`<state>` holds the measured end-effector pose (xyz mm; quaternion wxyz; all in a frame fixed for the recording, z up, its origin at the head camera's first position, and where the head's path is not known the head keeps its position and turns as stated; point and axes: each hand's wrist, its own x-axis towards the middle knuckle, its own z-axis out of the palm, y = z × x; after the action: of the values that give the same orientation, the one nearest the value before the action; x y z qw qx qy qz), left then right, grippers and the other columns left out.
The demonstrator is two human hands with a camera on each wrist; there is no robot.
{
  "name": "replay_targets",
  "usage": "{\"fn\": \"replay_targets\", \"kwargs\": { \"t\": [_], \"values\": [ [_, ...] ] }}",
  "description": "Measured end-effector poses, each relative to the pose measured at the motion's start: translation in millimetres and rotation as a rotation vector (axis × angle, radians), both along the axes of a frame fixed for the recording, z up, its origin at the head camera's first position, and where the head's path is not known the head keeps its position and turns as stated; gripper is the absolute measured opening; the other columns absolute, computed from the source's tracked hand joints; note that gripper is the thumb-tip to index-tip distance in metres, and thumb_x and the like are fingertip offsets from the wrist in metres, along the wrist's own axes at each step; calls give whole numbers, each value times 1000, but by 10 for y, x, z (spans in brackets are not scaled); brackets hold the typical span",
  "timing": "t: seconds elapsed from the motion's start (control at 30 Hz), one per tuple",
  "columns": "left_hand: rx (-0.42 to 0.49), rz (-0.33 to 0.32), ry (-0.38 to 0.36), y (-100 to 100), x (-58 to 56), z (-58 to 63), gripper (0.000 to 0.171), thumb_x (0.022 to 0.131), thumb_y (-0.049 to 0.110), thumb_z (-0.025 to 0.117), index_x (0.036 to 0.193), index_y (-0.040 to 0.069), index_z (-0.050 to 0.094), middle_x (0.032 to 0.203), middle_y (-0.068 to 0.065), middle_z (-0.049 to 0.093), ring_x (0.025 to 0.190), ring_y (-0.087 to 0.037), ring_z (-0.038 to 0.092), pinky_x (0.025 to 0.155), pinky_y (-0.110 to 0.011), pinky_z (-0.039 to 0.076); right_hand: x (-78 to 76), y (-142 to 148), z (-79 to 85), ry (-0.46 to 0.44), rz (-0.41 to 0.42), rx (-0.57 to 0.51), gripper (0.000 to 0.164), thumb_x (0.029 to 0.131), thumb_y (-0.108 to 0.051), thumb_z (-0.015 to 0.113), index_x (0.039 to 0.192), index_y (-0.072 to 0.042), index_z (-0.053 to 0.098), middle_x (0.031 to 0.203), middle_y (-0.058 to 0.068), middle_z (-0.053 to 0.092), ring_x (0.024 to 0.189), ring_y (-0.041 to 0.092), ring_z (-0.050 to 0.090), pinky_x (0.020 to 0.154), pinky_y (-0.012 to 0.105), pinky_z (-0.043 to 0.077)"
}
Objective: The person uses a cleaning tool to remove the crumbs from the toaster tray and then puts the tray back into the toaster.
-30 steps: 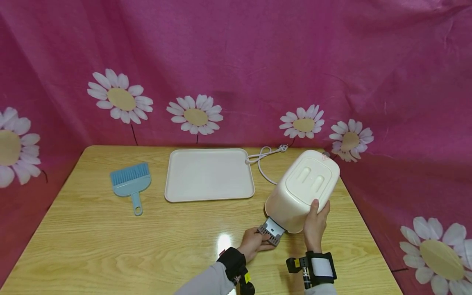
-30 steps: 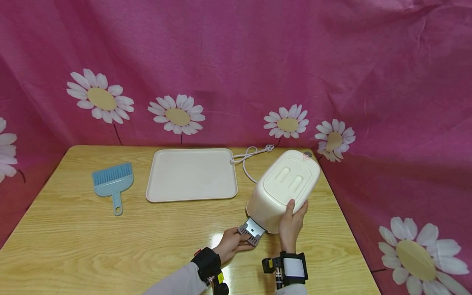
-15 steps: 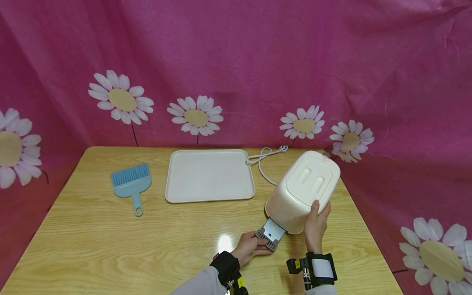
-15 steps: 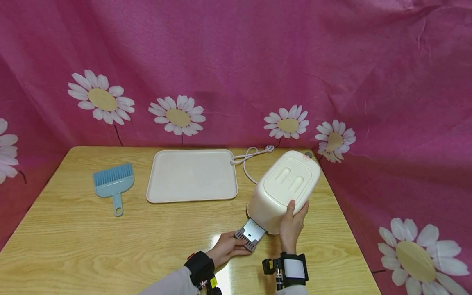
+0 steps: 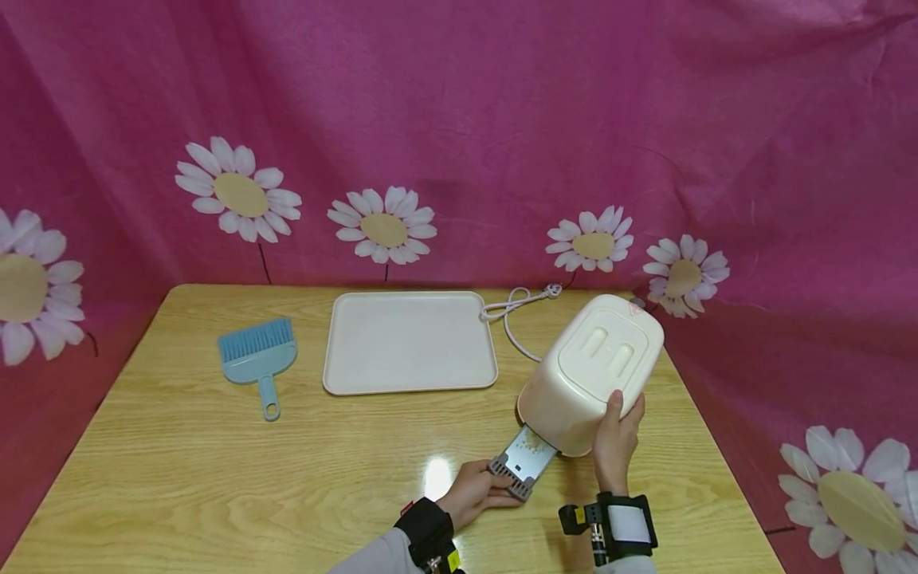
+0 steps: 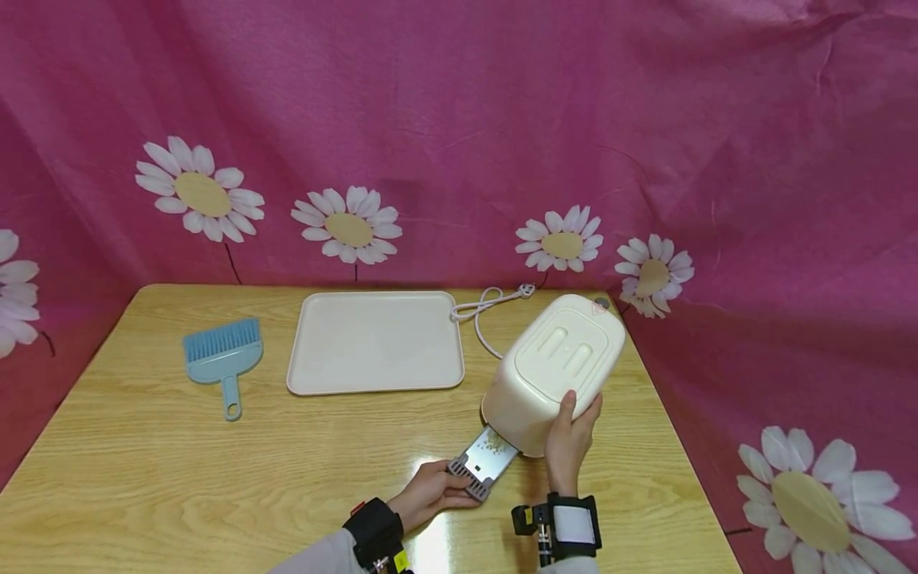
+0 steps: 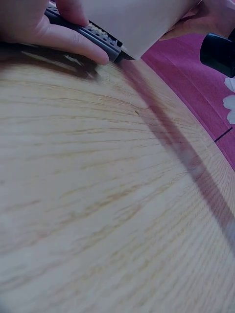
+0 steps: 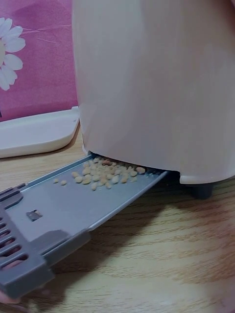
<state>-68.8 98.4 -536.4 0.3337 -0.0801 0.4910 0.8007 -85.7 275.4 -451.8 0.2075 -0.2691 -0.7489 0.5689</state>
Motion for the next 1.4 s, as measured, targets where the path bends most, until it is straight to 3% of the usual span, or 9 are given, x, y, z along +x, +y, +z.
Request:
{"fn": "replay_targets", "kwargs": {
  "t": [0.93,1.4],
  "values": [
    [0,-40,-16,-243,64,4,33,82,-13,50,114,-20,42,92,-23,60,88,-39,59,73,-46,49,6,-20,13,-16,-5,10,65,95,-45,25,142,-7,1,141,25,19,125,39,25,99,57,19],
    [22,-90,11,-486,30,-3,34,82,-11,51,114,-20,42,96,-27,60,84,-36,61,74,-47,48,-3,-23,32,-22,-9,3,65,95,-46,25,142,-8,1,142,24,18,127,38,23,101,56,17]
  ]
}}
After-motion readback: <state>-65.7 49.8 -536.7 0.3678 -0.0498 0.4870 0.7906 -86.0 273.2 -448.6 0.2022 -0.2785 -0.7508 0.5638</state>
